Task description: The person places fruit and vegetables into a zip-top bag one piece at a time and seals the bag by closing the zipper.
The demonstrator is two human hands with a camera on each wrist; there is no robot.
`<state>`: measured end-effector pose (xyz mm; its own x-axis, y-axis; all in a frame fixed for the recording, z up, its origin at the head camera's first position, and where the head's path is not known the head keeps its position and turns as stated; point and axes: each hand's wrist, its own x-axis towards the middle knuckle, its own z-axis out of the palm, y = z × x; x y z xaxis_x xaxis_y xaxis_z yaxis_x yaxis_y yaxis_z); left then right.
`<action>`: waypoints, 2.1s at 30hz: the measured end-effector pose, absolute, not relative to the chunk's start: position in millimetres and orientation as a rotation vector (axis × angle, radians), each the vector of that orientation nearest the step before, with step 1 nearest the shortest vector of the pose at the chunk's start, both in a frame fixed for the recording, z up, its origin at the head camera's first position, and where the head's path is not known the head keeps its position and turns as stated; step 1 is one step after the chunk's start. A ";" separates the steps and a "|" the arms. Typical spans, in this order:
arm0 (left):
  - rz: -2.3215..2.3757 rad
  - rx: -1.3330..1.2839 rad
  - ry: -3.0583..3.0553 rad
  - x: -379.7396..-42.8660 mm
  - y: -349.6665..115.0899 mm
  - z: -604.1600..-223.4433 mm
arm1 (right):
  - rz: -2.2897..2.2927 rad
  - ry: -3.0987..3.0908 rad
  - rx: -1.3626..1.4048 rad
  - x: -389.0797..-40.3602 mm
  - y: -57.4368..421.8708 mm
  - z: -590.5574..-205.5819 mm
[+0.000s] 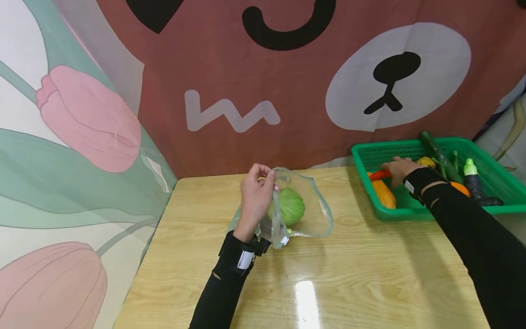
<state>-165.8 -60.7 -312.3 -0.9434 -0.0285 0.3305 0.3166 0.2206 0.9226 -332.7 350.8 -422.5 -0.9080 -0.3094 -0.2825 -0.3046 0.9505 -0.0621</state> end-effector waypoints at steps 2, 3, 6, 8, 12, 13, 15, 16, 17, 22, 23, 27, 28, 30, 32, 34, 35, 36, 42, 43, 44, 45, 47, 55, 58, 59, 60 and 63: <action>-1.769 -0.272 -2.223 -166.2 -60.6 -312.3 | -0.001 2.832 -0.518 -333.3 353.5 -428.4; -1.767 -0.271 -2.224 -166.4 -60.7 -312.2 | 0.008 2.843 -0.551 -333.7 354.5 -430.9; -1.757 -0.274 -2.226 -166.8 -61.0 -312.1 | 0.025 2.880 -0.634 -334.3 355.2 -436.2; -1.753 -0.277 -2.228 -167.4 -61.2 -312.6 | 0.020 2.894 -0.675 -334.4 354.5 -438.7; -1.750 -0.291 -2.230 -168.1 -62.2 -313.1 | 0.035 2.907 -0.761 -333.8 352.9 -442.7; -1.747 -0.294 -2.230 -168.3 -62.6 -313.3 | 0.041 2.908 -0.779 -333.9 352.3 -443.4; -1.742 -0.299 -2.230 -168.6 -63.5 -313.3 | 0.060 2.912 -0.794 -334.1 351.1 -444.1; -1.741 -0.304 -2.227 -168.8 -63.4 -313.1 | 0.068 2.916 -0.793 -334.0 351.1 -443.2; -1.740 -0.308 -2.224 -169.0 -63.3 -313.0 | 0.071 2.921 -0.788 -334.4 351.4 -442.8; -1.735 -0.322 -2.225 -168.4 -62.6 -311.3 | 0.048 2.930 -0.769 -335.1 352.1 -441.6; -1.734 -0.322 -2.226 -168.1 -62.5 -310.9 | 0.033 2.931 -0.775 -335.2 352.2 -441.8; -1.738 -0.301 -2.227 -166.8 -62.0 -310.2 | -0.026 2.937 -0.823 -333.6 351.0 -439.1; -1.740 -0.293 -2.226 -166.7 -61.9 -310.5 | -0.046 2.938 -0.825 -332.8 350.3 -437.7; -1.744 -0.280 -2.228 -166.2 -61.6 -311.1 | -0.083 2.940 -0.828 -331.1 349.3 -435.1; -1.743 -0.272 -2.229 -166.4 -61.9 -311.9 | -0.144 2.947 -0.819 -329.1 347.2 -431.1; -1.748 -0.266 -2.226 -166.6 -62.2 -312.5 | -0.196 2.970 -0.826 -327.1 344.7 -425.9; -1.748 -0.264 -2.226 -166.7 -62.3 -312.7 | -0.220 2.987 -0.828 -326.2 343.5 -423.1; -1.750 -0.263 -2.224 -166.9 -62.3 -312.9 | -0.247 3.002 -0.828 -324.9 341.8 -419.5; -1.750 -0.279 -2.212 -168.0 -61.7 -312.8 | -0.336 3.070 -0.796 -313.5 331.4 -393.6; -1.751 -0.283 -2.213 -167.9 -61.6 -312.7 | -0.351 3.078 -0.791 -310.2 329.5 -389.4; -1.755 -0.281 -2.215 -167.7 -61.5 -312.8 | -0.369 3.079 -0.788 -306.3 327.6 -385.4; -1.759 -0.280 -2.216 -167.2 -61.5 -312.9 | -0.392 3.077 -0.789 -302.1 325.2 -381.9; -1.760 -0.277 -2.214 -166.7 -60.9 -313.8 | -0.421 3.090 -0.808 -294.1 320.8 -376.6; -1.744 -0.293 -2.220 -166.0 -59.5 -315.1 | -0.596 3.218 -0.883 -252.8 303.8 -362.6; -1.747 -0.292 -2.212 -167.6 -58.2 -313.8 | -0.711 3.254 -0.920 -240.9 299.7 -354.6; -1.748 -0.289 -2.207 -168.4 -57.8 -313.6 | -0.732 3.269 -0.940 -238.4 298.4 -352.1; -1.749 -0.287 -2.199 -169.3 -57.5 -313.4 | -0.764 3.280 -0.959 -236.4 297.0 -349.8; -1.748 -0.283 -2.184 -172.1 -56.6 -314.0 | -0.869 3.307 -0.982 -229.2 291.0 -343.2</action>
<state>-172.1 -56.6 -314.0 -0.9266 -0.0492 0.3728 0.3530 0.2281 0.9074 -229.2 291.0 -343.2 -0.7690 -0.3926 0.5044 -0.5899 0.7399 -0.3234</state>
